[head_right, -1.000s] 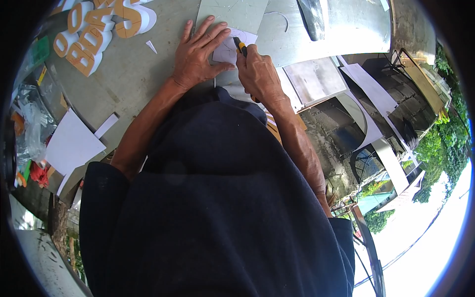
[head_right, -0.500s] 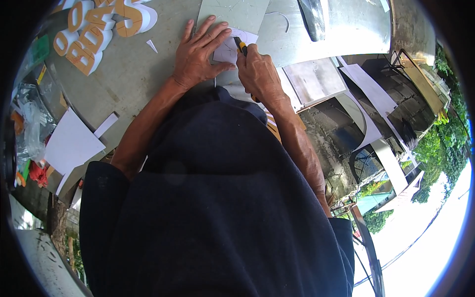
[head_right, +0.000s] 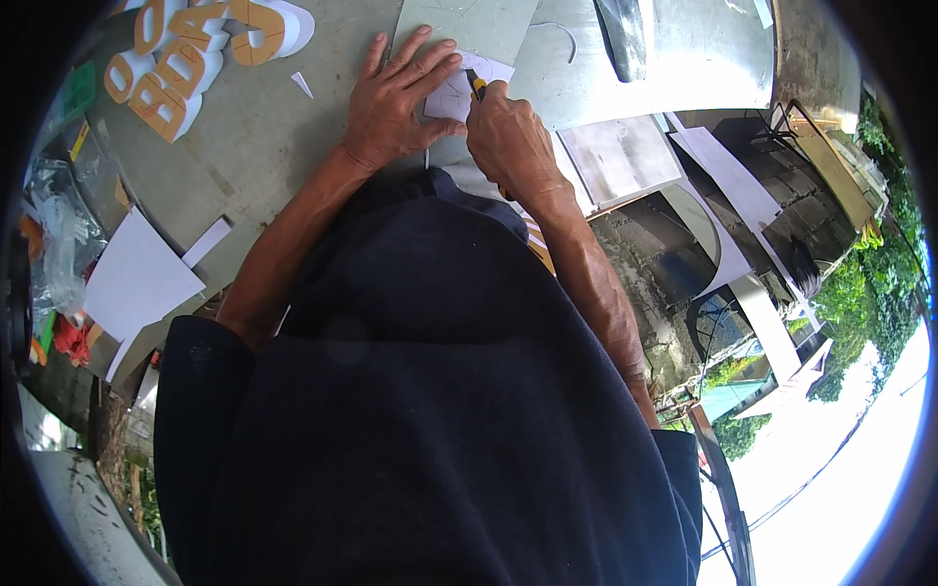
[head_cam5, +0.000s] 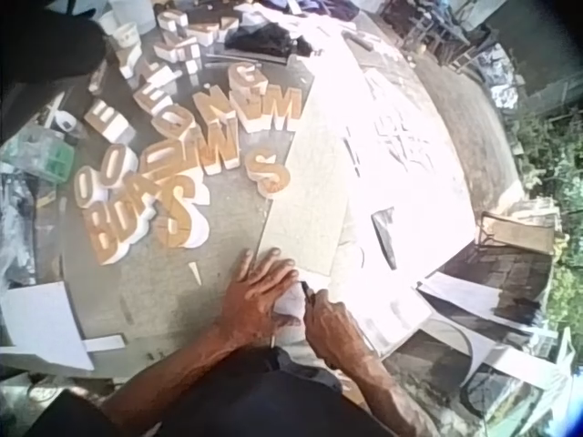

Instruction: Removing excess vinyl from cut letters and trimming backing paper.

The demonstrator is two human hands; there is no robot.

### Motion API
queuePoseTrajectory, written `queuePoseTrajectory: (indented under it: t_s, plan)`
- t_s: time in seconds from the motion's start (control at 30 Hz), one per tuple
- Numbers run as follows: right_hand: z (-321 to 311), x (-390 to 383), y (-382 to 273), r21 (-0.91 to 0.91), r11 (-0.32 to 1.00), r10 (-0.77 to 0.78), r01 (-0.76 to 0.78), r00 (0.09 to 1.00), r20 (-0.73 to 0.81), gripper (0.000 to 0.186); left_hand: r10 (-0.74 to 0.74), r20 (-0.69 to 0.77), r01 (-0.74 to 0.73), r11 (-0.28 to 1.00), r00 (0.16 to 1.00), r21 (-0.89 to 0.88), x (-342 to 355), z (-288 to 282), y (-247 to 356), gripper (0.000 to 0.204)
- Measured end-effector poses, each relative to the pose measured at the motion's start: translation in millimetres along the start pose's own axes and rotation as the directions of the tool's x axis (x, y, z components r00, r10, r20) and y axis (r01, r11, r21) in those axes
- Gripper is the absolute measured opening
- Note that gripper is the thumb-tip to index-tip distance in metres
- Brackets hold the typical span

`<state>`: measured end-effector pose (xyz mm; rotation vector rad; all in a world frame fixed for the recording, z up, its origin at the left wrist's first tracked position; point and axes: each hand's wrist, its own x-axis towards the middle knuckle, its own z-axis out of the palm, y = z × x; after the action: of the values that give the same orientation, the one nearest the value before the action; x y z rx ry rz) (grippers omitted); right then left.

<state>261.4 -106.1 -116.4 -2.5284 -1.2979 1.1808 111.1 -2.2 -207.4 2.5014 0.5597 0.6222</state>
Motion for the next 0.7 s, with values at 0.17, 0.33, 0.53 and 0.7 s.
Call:
queuePoseTrajectory:
  t_s: [0.17,0.33,0.53,0.7]
  plan:
    - [4.3,1.6,5.9,-0.042,0.998,-0.048,0.047,0.999,-0.024,0.035,-0.007,-0.01,0.007,1.0,1.0,0.0,5.5,-5.6,6.4,0.078]
    - [-0.2,-0.4,5.6,-0.015,0.999,-0.044,0.045,0.999,0.02,0.031,-0.023,-0.012,0.023,1.0,1.0,-0.009,5.3,-5.2,7.3,0.077]
    - [-6.2,0.8,7.4,-0.117,0.991,-0.059,0.066,0.996,0.06,0.031,-0.035,-0.007,0.035,0.999,0.999,-0.013,5.0,-6.2,7.6,0.077]
    - [-11.8,-0.3,7.2,-0.122,0.99,-0.055,0.064,0.995,0.079,0.028,-0.045,0.001,0.045,0.999,0.999,-0.013,6.1,-6.8,9.1,0.076]
